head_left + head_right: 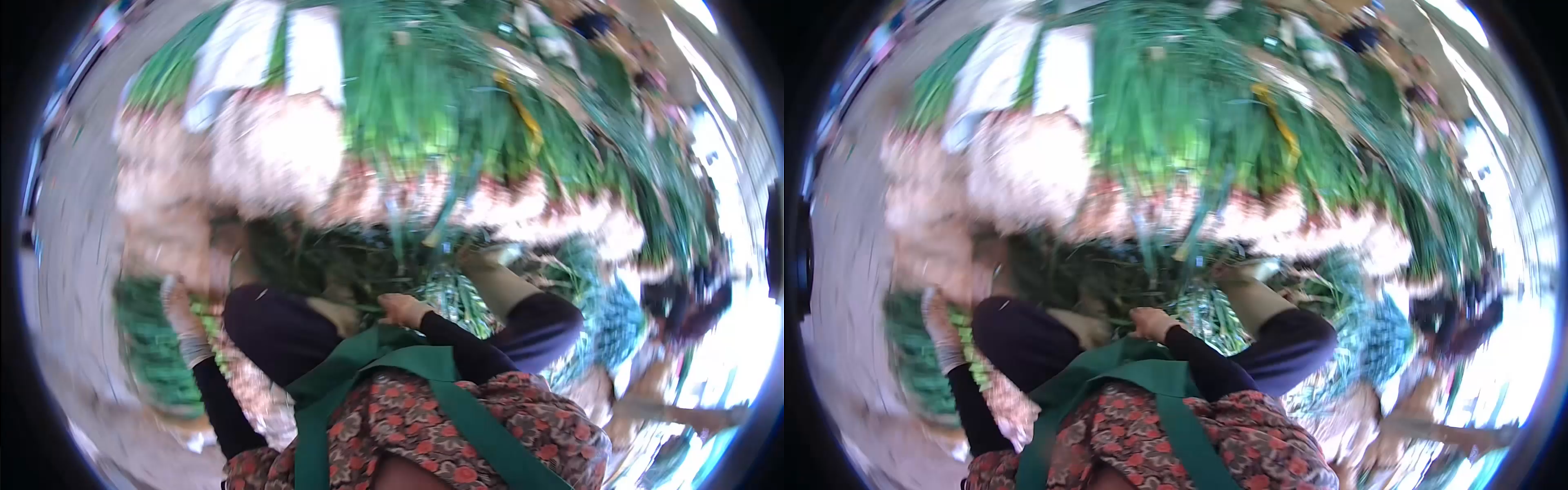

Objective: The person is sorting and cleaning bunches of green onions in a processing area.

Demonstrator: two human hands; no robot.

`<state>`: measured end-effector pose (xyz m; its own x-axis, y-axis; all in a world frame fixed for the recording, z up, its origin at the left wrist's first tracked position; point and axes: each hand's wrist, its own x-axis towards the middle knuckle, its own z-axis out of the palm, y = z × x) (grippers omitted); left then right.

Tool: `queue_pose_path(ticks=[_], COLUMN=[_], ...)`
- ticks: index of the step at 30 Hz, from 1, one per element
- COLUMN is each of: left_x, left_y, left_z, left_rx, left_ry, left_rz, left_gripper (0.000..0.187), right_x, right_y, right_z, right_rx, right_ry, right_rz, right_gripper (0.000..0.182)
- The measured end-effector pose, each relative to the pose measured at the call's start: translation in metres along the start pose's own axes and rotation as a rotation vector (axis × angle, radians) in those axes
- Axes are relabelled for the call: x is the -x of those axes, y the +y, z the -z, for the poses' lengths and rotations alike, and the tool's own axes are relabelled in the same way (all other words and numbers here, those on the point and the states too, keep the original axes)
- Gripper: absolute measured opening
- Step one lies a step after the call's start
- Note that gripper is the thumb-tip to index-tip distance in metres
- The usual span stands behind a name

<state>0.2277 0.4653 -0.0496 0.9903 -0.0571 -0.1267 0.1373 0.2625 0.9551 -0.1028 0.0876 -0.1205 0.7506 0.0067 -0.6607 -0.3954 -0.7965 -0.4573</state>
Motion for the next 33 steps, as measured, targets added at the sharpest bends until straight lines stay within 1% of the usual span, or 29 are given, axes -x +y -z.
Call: queue_pose_path(ticks=[1, 3, 4, 5, 6, 7, 8, 9, 10, 11, 13, 15, 16, 17, 18, 19, 20, 21, 23, 24, 25, 27, 28, 29, 30, 31, 32, 33], left_x=[-0.020, -0.031, -0.006, 0.038, 0.053, 0.071, 0.095, 0.119, 0.139, 0.157, 0.171, 0.175, 0.170, 0.172, 0.169, 0.166, 0.168, 0.170, 0.171, 0.174, 0.176, 0.176, 0.179, 0.181, 0.180, 0.179, 0.180, 0.181], left_y=[0.028, 0.083, 0.121, 0.136, 0.136, 0.132, 0.125, 0.116, 0.103, 0.083, 0.038, 0.003, -0.018, -0.034, -0.055, -0.072, -0.079, -0.096, -0.123, -0.118, -0.112, -0.113, -0.113, -0.113, -0.115, -0.115, -0.099, -0.090], left_z=[-0.042, -0.136, -0.198, -0.265, -0.302, -0.337, -0.368, -0.393, -0.410, -0.426, -0.448, -0.458, -0.459, -0.457, -0.456, -0.455, -0.458, -0.459, -0.460, -0.463, -0.468, -0.472, -0.474, -0.472, -0.473, -0.470, -0.473, -0.474], left_rx=[-0.074, -0.068, -0.131, -0.188, -0.115, -0.043, -0.002, 0.031, 0.011, -0.008, -0.030, -0.169, -0.231, -0.300, -0.298, -0.296, -0.286, -0.294, -0.260, -0.280, -0.295, -0.312, -0.348, -0.382, -0.373, -0.323, -0.272, -0.222], left_ry=[-0.095, -0.351, -0.500, -0.651, -0.727, -0.796, -0.932, -1.063, -1.131, -1.199, -1.167, -1.123, -1.171, -1.133, -1.129, -1.128, -1.120, -1.076, -1.102, -1.083, -1.064, -1.070, -1.096, -1.118, -1.143, -1.135, -1.126, -1.118], left_rz=[-0.080, -0.034, -0.114, -0.216, -0.107, 0.004, 0.123, 0.244, 0.303, 0.364, 0.503, 0.545, 0.569, 0.562, 0.617, 0.672, 0.817, 0.811, 0.722, 0.783, 0.839, 0.941, 0.949, 0.958, 0.921, 0.961, 0.997, 1.031], left_gripper=[0.033, 0.033, 0.033, 0.032, 0.032, 0.032, 0.032, 0.032, 0.030, 0.029, 0.029, 0.029, 0.031, 0.035, 0.034, 0.033, 0.036, 0.036, 0.027, 0.025, 0.024, 0.019, 0.019, 0.018, 0.021, 0.022, 0.024, 0.026], right_x=[0.003, 0.010, 0.016, 0.026, 0.039, 0.039, 0.044, 0.041, 0.039, 0.037, 0.029, 0.031, 0.066, 0.089, 0.089, 0.083, 0.074, 0.069, 0.070, 0.093, 0.089, 0.081, 0.081, 0.082, 0.066, 0.049, 0.043, 0.044], right_y=[0.007, 0.043, 0.068, 0.110, 0.124, 0.172, 0.208, 0.230, 0.253, 0.267, 0.259, 0.235, 0.187, 0.154, 0.140, 0.126, 0.110, 0.099, 0.121, 0.116, 0.121, 0.117, 0.112, 0.101, 0.109, 0.119, 0.126, 0.140], right_z=[0.010, 0.051, 0.078, 0.101, 0.125, 0.159, 0.170, 0.176, 0.183, 0.187, 0.193, 0.209, 0.221, 0.228, 0.214, 0.192, 0.164, 0.147, 0.146, 0.163, 0.160, 0.177, 0.179, 0.194, 0.184, 0.173, 0.172, 0.173], right_rx=[0.015, -0.262, -0.174, -0.069, -0.150, -0.575, -0.225, 0.152, 0.521, 0.886, 0.218, -0.426, -0.550, -0.548, -0.600, -0.672, -0.775, -0.870, -0.870, -1.118, -1.173, -0.985, -1.066, -0.733, -0.626, -0.513, -1.100, -1.387], right_ry=[-0.100, -0.049, 0.192, 0.448, 0.758, 0.720, 1.046, 1.116, 1.185, 0.988, 1.100, 1.122, 1.178, 1.087, 1.071, 1.074, 1.070, 1.043, 0.920, 0.696, 0.971, 1.091, 0.930, 0.814, 0.987, 1.155, 1.164, 0.983], right_rz=[0.006, 0.193, 0.272, 0.351, 0.235, 0.005, -0.139, -0.266, -0.432, -0.570, -0.447, -0.280, -0.298, -0.370, -0.277, -0.106, 0.123, 0.320, 0.816, 0.340, 0.042, 0.042, 0.067, -0.159, -0.126, -0.089, 0.016, 0.001], right_gripper=[0.065, 0.053, 0.044, 0.036, 0.030, 0.033, 0.031, 0.030, 0.030, 0.030, 0.025, 0.026, 0.026, 0.022, 0.019, 0.015, 0.012, 0.011, 0.018, 0.025, 0.031, 0.033, 0.035, 0.033, 0.032, 0.031, 0.031, 0.031])
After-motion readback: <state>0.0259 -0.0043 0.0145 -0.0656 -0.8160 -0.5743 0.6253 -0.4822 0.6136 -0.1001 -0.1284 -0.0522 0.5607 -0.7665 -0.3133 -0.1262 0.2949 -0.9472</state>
